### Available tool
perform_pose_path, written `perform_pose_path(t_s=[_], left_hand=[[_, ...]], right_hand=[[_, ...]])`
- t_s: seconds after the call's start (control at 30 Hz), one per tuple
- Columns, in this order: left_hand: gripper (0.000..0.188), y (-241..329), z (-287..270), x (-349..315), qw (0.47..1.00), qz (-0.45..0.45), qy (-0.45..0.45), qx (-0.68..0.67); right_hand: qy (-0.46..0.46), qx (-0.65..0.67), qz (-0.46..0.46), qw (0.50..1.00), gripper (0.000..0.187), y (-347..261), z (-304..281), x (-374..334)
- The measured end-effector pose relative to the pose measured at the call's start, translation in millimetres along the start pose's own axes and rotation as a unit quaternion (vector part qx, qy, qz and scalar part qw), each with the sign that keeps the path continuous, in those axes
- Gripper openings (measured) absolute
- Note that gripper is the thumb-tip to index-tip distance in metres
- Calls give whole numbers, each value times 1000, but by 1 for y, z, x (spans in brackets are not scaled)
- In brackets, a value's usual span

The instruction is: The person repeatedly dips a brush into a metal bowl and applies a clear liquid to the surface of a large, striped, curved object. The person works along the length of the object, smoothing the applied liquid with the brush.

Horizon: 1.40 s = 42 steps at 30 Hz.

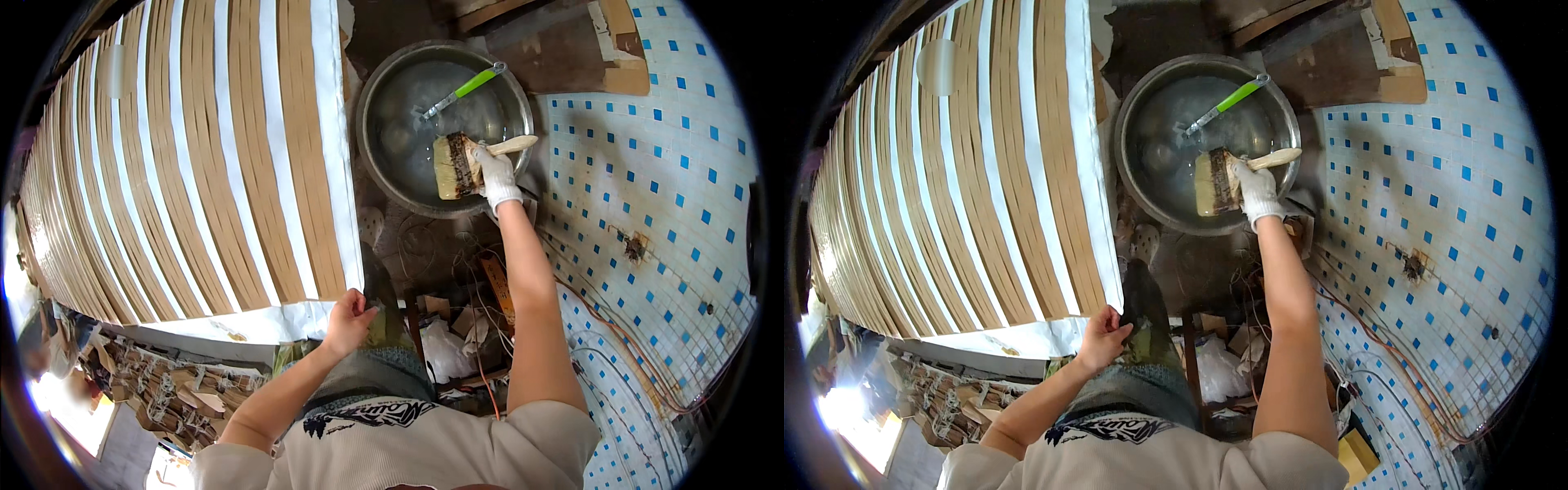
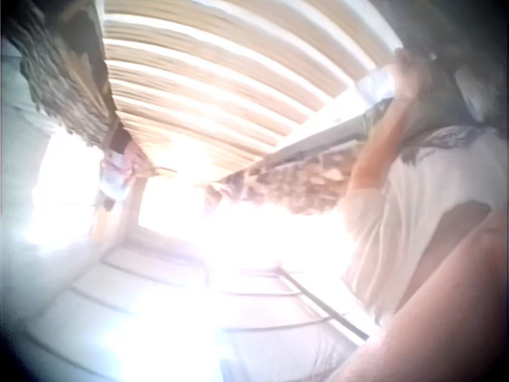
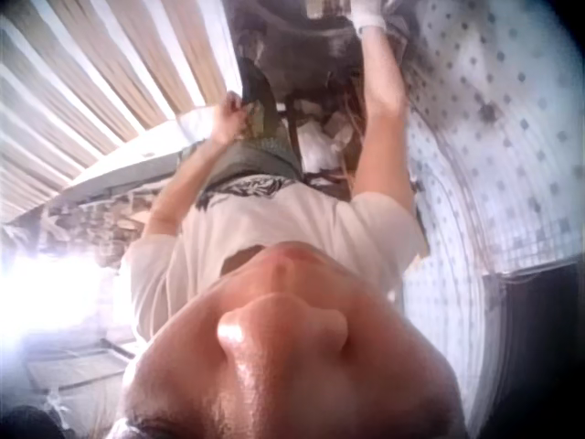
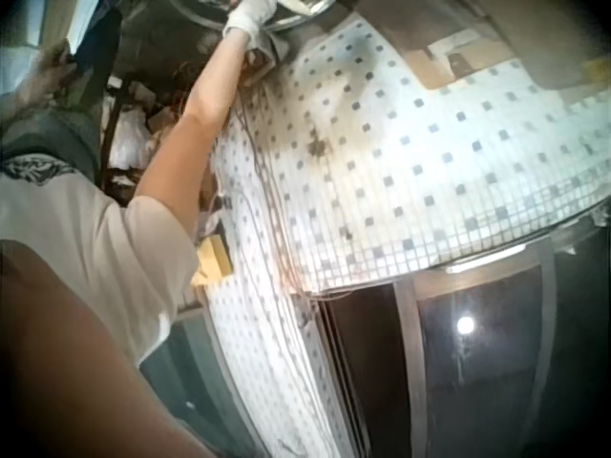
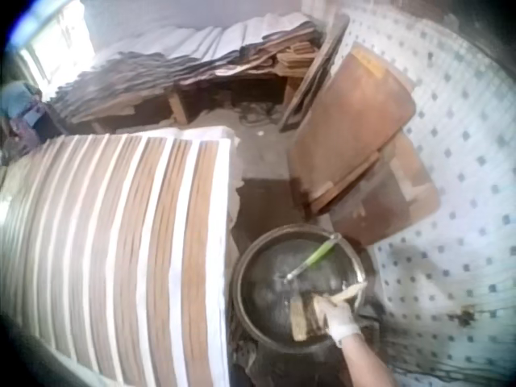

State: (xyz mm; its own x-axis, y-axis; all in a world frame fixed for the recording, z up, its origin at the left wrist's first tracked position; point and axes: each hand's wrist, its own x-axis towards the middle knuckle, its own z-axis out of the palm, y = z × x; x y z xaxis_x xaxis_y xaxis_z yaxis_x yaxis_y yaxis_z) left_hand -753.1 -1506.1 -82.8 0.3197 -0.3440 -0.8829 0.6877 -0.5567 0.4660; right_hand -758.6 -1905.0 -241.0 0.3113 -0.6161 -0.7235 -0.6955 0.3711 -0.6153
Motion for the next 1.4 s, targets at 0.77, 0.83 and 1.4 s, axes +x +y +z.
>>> perform_pose_path(t_s=[0.77,0.83,1.4], left_hand=[[63,-97,-220,-146,970,170,-69,158],[66,-141,-259,-195,982,139,-29,125],[21,-329,-539,-368,873,346,331,-93]], right_hand=[[-386,481,-57,785,40,17,-89,-106],[-155,499,7,853,37,-78,51,-255],[-346,265,-114,893,22,-176,642,-640]])
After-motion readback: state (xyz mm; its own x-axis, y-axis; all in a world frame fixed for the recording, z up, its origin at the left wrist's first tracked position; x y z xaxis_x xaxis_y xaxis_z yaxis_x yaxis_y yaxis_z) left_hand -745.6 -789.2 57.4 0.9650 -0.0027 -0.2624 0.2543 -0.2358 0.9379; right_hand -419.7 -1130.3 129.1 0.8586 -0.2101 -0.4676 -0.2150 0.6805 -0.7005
